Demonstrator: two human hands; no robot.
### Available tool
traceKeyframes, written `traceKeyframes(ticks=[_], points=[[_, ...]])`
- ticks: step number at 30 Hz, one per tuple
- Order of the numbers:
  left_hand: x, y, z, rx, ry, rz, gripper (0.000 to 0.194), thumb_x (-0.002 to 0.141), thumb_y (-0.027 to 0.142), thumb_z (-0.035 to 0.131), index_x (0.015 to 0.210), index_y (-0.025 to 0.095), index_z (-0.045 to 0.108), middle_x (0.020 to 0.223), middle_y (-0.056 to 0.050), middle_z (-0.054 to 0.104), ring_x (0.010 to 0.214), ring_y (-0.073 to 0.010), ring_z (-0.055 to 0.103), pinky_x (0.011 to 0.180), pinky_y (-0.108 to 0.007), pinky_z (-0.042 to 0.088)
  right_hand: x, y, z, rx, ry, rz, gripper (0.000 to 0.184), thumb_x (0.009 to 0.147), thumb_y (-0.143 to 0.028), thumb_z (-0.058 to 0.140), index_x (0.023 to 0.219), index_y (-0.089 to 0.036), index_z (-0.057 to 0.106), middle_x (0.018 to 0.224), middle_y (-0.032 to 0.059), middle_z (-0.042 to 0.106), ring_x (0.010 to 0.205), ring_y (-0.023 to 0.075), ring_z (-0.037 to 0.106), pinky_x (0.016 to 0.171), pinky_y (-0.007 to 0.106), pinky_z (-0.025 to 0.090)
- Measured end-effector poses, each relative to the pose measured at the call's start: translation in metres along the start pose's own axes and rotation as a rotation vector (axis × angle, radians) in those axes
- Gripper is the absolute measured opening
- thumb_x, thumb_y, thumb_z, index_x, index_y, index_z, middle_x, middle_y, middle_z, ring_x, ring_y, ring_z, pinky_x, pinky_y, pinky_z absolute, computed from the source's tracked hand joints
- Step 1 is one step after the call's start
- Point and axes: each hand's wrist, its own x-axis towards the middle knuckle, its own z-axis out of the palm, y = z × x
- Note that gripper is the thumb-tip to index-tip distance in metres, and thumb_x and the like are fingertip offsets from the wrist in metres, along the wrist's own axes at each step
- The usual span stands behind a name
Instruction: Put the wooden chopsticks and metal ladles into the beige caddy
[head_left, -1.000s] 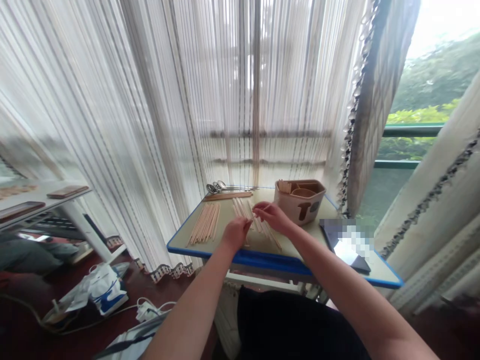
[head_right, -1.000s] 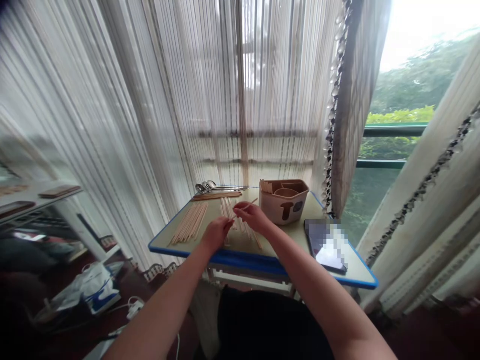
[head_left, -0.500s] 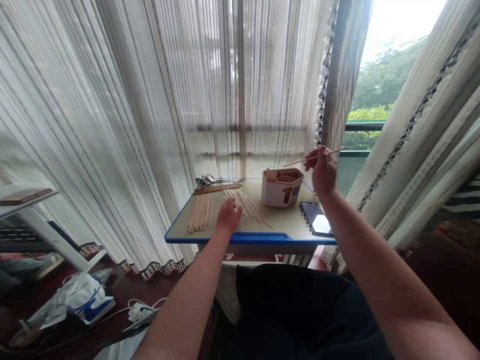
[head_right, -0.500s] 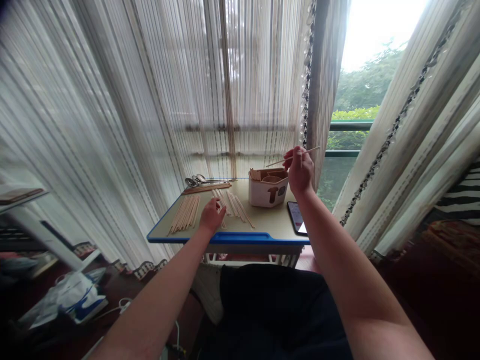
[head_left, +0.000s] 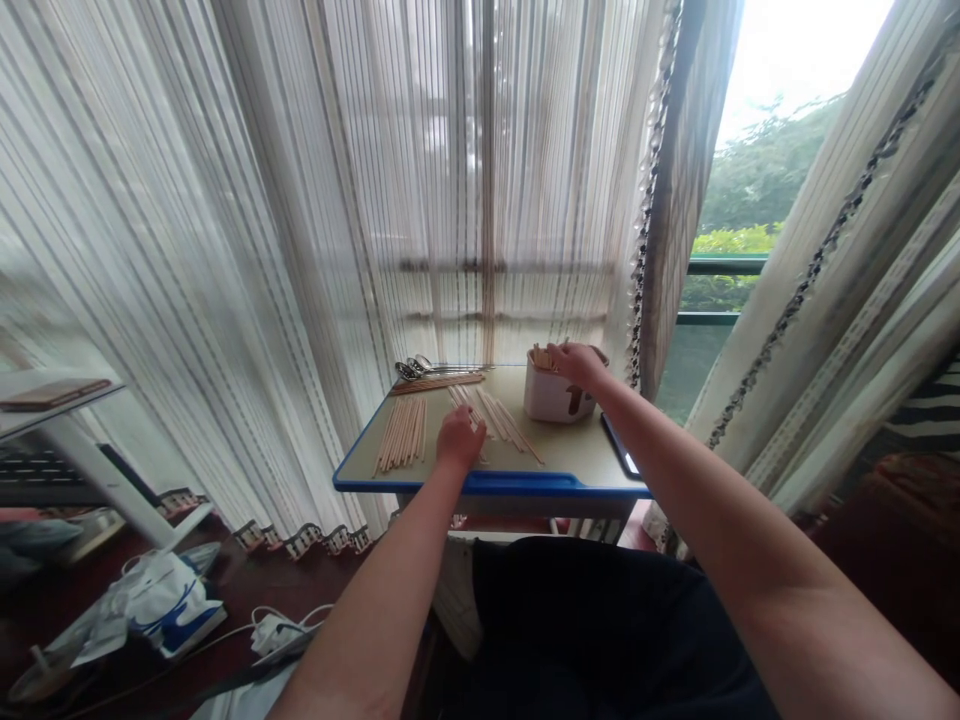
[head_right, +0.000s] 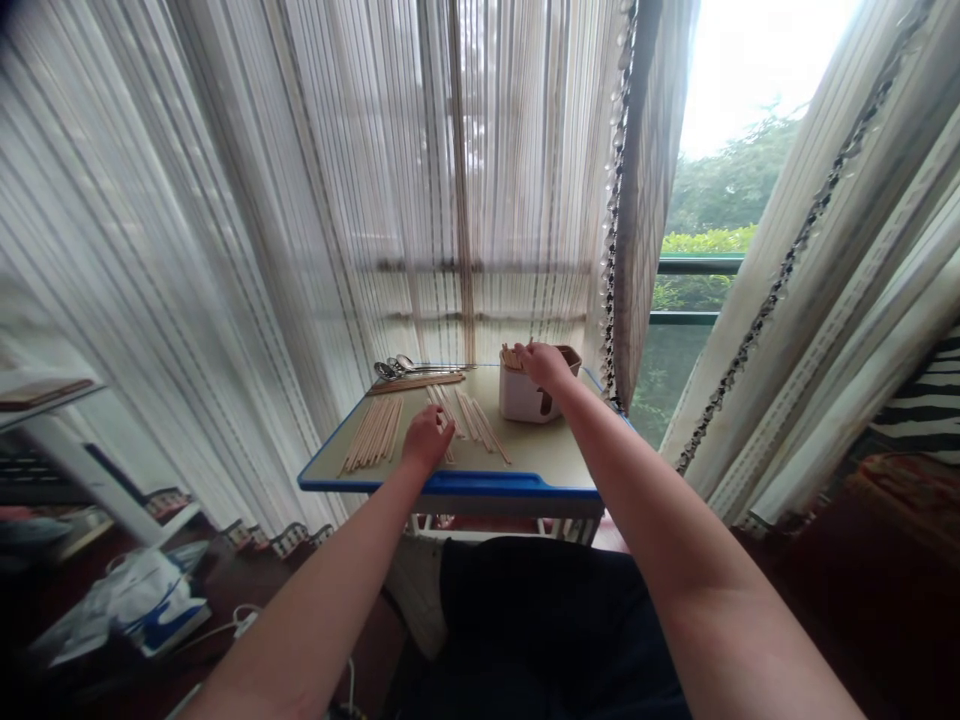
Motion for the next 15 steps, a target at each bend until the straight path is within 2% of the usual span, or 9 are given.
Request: traceKeyframes(ticks=[5, 9, 12, 15], points=[[-0.001, 0.000, -0.001, 0.001, -0.001, -0.004, 0.024, 0.082, 0.030, 0.050, 0.100, 0.016, 0.053, 0.091, -0.008, 0.061, 0.092, -0.0215, 0.056, 0.083, -0.032, 0.042, 0.005, -0.002, 0.001, 0.029, 0.016, -0.003, 0.043, 0.084, -0.053, 0.038, 0.072, -0.018, 0.059, 0.063, 0.0043, 0.058, 0.063, 0.0170, 0.051, 0.057, 0.027, 0.037], [-0.001, 0.000, 0.000, -0.017, 0.003, -0.001, 0.021, 0.081, 0.029, 0.050, 0.098, 0.016, 0.054, 0.088, -0.008, 0.061, 0.091, -0.0218, 0.056, 0.082, -0.032, 0.042, -0.002, -0.001, 0.002, 0.047, 0.062, -0.084, 0.041, 0.085, -0.049, 0.037, 0.077, -0.017, 0.062, 0.071, 0.0039, 0.060, 0.069, 0.0160, 0.053, 0.064, 0.026, 0.038], [-0.001, 0.002, 0.000, -0.047, 0.006, -0.016, 0.021, 0.080, 0.028, 0.052, 0.096, 0.016, 0.055, 0.087, -0.008, 0.061, 0.089, -0.0223, 0.056, 0.082, -0.033, 0.042, -0.015, -0.009, 0.004, 0.059, 0.199, -0.162, 0.034, 0.085, -0.041, 0.040, 0.088, -0.016, 0.063, 0.088, 0.0066, 0.061, 0.080, 0.0171, 0.054, 0.075, 0.029, 0.040], [-0.004, 0.006, -0.006, -0.101, 0.035, -0.025, 0.019, 0.079, 0.025, 0.052, 0.096, 0.016, 0.055, 0.085, -0.007, 0.060, 0.088, -0.0214, 0.056, 0.082, -0.033, 0.042, -0.035, -0.028, 0.010, 0.099, 0.345, -0.255, 0.030, 0.084, -0.033, 0.042, 0.102, -0.017, 0.060, 0.104, 0.0098, 0.057, 0.092, 0.0196, 0.052, 0.086, 0.034, 0.038]])
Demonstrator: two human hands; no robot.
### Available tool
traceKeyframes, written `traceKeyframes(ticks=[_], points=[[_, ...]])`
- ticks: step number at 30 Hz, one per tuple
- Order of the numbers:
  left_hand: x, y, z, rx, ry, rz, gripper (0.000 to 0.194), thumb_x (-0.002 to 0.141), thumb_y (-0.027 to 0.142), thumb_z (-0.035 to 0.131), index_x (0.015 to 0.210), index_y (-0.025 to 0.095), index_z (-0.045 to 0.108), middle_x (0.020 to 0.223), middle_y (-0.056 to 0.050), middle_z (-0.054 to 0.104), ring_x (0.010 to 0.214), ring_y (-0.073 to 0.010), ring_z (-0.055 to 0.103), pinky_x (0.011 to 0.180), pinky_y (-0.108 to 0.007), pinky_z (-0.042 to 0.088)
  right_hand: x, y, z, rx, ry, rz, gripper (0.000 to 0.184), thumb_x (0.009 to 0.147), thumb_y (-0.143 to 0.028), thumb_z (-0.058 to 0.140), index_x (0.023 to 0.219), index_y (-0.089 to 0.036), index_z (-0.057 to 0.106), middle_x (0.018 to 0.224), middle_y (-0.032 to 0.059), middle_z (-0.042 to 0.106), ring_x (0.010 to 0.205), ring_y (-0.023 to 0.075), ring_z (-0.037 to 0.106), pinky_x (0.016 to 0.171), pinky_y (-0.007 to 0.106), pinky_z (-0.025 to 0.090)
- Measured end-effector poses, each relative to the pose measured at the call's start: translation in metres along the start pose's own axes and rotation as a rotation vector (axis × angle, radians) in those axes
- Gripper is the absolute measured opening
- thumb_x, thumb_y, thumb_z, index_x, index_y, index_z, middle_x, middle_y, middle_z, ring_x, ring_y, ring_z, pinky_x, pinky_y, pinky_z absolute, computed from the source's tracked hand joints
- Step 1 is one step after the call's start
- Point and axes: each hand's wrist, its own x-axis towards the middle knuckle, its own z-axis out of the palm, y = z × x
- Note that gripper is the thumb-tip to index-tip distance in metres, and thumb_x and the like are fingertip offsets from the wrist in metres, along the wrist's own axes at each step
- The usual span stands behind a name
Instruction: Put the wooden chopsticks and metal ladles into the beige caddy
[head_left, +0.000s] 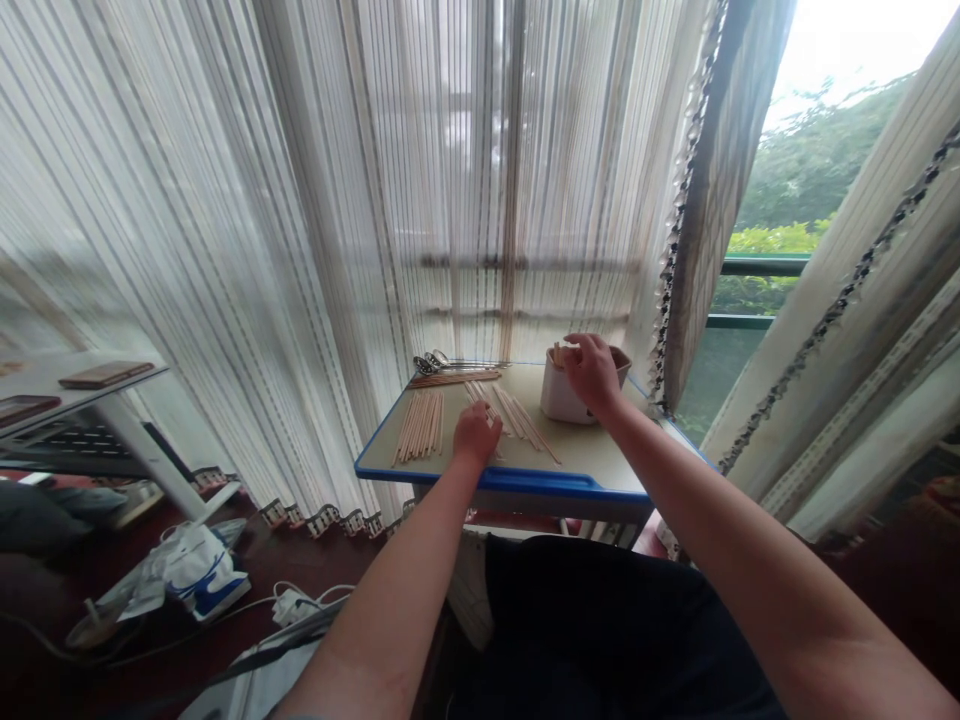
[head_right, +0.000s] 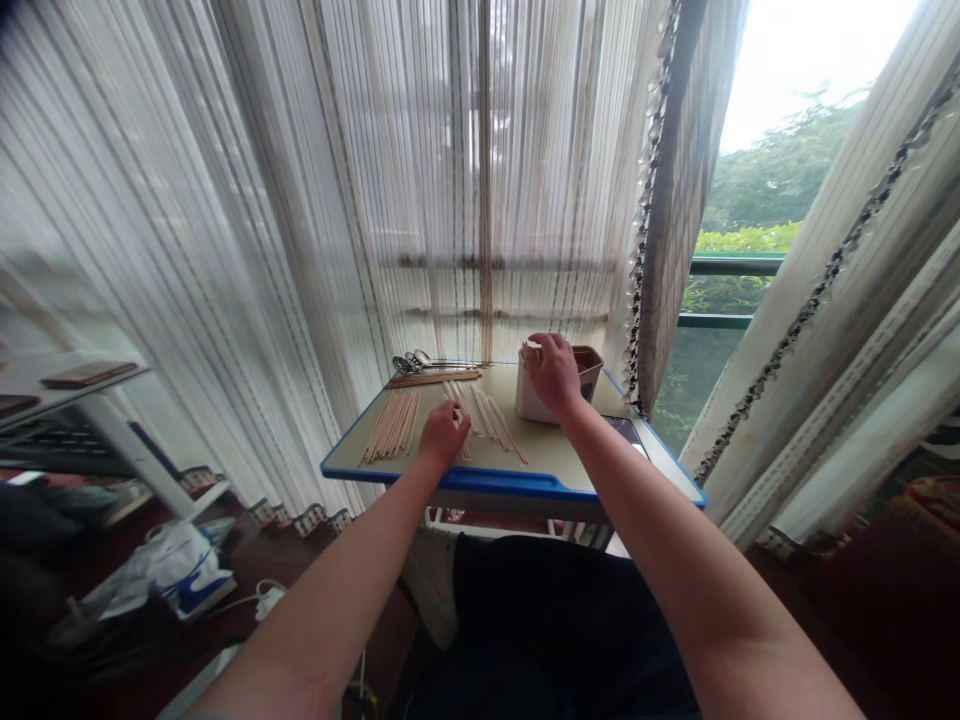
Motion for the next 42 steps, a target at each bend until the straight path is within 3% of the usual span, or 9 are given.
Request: traceKeyframes(ticks=[2, 5, 12, 15, 20, 25, 30, 36, 42], points=[[-0.003, 0.002, -0.010, -0.039, 0.067, 0.025, 0.020, 0.080, 0.023, 0.051, 0.097, 0.016, 0.055, 0.085, -0.007, 0.060, 0.087, -0.0202, 0.055, 0.084, -0.033, 0.042, -0.013, -0.018, 0.006, 0.056, 0.006, -0.062, 0.029, 0.085, -0.030, 0.041, 0.106, -0.017, 0.058, 0.107, 0.0108, 0.056, 0.098, 0.0212, 0.051, 0.088, 0.036, 0.038], [-0.004, -0.007, -0.037, -0.063, 0.230, 0.016, 0.021, 0.080, 0.024, 0.051, 0.099, 0.017, 0.055, 0.086, -0.006, 0.060, 0.088, -0.0194, 0.055, 0.085, -0.033, 0.041, -0.034, -0.046, 0.026, 0.145, -0.127, -0.080, 0.029, 0.085, -0.025, 0.041, 0.107, -0.017, 0.056, 0.108, 0.0107, 0.056, 0.097, 0.0207, 0.052, 0.086, 0.034, 0.040], [0.003, -0.082, -0.089, -0.175, 0.539, -0.295, 0.023, 0.083, 0.028, 0.045, 0.099, 0.016, 0.056, 0.087, -0.005, 0.062, 0.082, -0.0163, 0.058, 0.081, -0.029, 0.045, -0.082, -0.114, 0.096, 0.126, -0.740, -0.129, 0.026, 0.084, -0.024, 0.045, 0.098, -0.022, 0.066, 0.101, 0.0049, 0.064, 0.096, 0.0175, 0.054, 0.088, 0.028, 0.037], [0.007, -0.110, -0.090, -0.253, 0.452, -0.339, 0.025, 0.082, 0.030, 0.047, 0.099, 0.015, 0.058, 0.088, -0.006, 0.064, 0.081, -0.0153, 0.059, 0.077, -0.026, 0.046, -0.098, -0.132, 0.114, 0.050, -0.742, -0.184, 0.031, 0.087, -0.030, 0.042, 0.109, -0.025, 0.064, 0.107, 0.0047, 0.063, 0.101, 0.0193, 0.052, 0.089, 0.029, 0.035], [0.009, -0.129, -0.080, -0.306, 0.208, -0.338, 0.033, 0.088, 0.039, 0.039, 0.095, 0.016, 0.061, 0.088, -0.005, 0.066, 0.082, -0.0155, 0.060, 0.077, -0.027, 0.046, -0.112, -0.134, 0.123, -0.052, -0.735, -0.178, 0.033, 0.090, -0.033, 0.037, 0.091, -0.020, 0.068, 0.095, 0.0076, 0.066, 0.095, 0.0197, 0.053, 0.085, 0.028, 0.035], [0.011, -0.133, -0.074, -0.177, 0.198, -0.319, 0.033, 0.087, 0.038, 0.039, 0.092, 0.015, 0.062, 0.091, -0.008, 0.066, 0.088, -0.0181, 0.059, 0.081, -0.031, 0.044, -0.114, -0.137, 0.122, -0.173, -0.659, -0.111, 0.029, 0.087, -0.034, 0.039, 0.091, -0.019, 0.064, 0.094, 0.0095, 0.066, 0.094, 0.0232, 0.054, 0.081, 0.031, 0.036], [0.012, -0.138, -0.072, -0.124, 0.178, -0.340, 0.030, 0.084, 0.033, 0.044, 0.094, 0.012, 0.062, 0.095, -0.011, 0.065, 0.090, -0.0195, 0.059, 0.083, -0.032, 0.044, -0.115, -0.143, 0.119, -0.277, -0.709, 0.006, 0.025, 0.082, -0.030, 0.042, 0.091, -0.017, 0.062, 0.090, 0.0125, 0.066, 0.090, 0.0253, 0.057, 0.075, 0.033, 0.039], [0.009, -0.137, -0.071, -0.003, 0.076, -0.307, 0.028, 0.071, 0.024, 0.059, 0.097, 0.014, 0.063, 0.099, -0.011, 0.064, 0.094, -0.0207, 0.059, 0.084, -0.032, 0.045, -0.119, -0.141, 0.120, -0.299, -0.658, 0.066, 0.030, 0.083, -0.029, 0.040, 0.094, -0.012, 0.062, 0.094, 0.0184, 0.065, 0.096, 0.0293, 0.058, 0.076, 0.037, 0.041], [0.007, -0.135, -0.072, -0.072, -0.008, -0.276, 0.028, 0.073, 0.030, 0.061, 0.095, 0.013, 0.064, 0.092, -0.010, 0.067, 0.086, -0.0184, 0.062, 0.078, -0.030, 0.047, -0.119, -0.140, 0.121, -0.327, -0.695, 0.258, 0.035, 0.083, -0.033, 0.038, 0.096, -0.012, 0.064, 0.091, 0.0187, 0.067, 0.086, 0.0287, 0.064, 0.070, 0.037, 0.046]])
